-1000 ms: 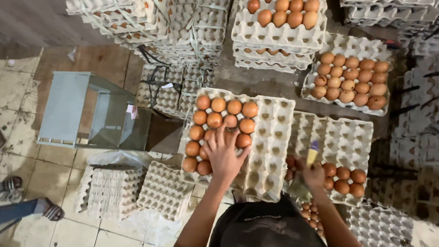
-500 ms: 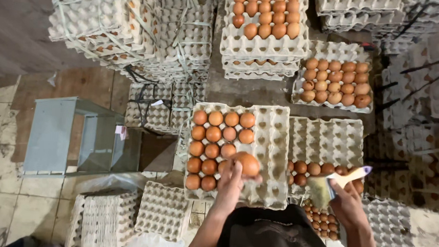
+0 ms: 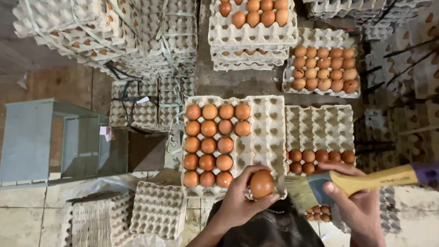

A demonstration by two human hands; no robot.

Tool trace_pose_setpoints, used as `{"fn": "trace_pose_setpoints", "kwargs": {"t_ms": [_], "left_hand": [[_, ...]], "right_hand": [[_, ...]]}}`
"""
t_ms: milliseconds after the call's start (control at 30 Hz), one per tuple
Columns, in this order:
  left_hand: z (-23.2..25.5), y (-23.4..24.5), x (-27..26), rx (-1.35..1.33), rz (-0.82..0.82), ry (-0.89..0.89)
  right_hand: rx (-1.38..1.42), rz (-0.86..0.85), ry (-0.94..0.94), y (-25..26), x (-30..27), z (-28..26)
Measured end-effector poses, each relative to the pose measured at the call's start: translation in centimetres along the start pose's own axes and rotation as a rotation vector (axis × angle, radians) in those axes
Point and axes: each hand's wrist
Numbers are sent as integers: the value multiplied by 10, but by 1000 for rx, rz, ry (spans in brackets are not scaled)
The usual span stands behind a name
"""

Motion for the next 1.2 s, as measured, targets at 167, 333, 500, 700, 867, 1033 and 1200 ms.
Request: {"fn": "trace_pose_setpoints", "kwargs": {"t_ms": [167, 333, 500, 700, 867, 1033, 1200], "left_hand": [[-18, -4, -4, 110, 6, -79], [-12, -11, 0, 164, -164, -100], [-7, -22, 6, 249, -60, -108], [-3, -32, 16, 374, -43, -197], [-5, -42, 15, 38, -88, -51], [-1, -46, 14, -137, -61, 53], [-1, -49, 18, 356, 114, -185]], "right_hand": [[-555, -142, -4, 0, -11, -14], [-428, -247, -103, -5, -9, -20], [-274, -136, 99, 10, -18, -16], [-556, 173, -1, -12, -6, -56], [-535, -23, 58, 5, -1, -49], [-515, 203, -24, 3, 3, -57], [-498, 174, -11, 10, 2, -60]]}}
Point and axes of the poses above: each hand's wrist, its own x-axis towards the middle knuckle, its own y-axis out of the back of the hand, z = x × y, and after that the axes turned 2 degrees about -z, right-handed
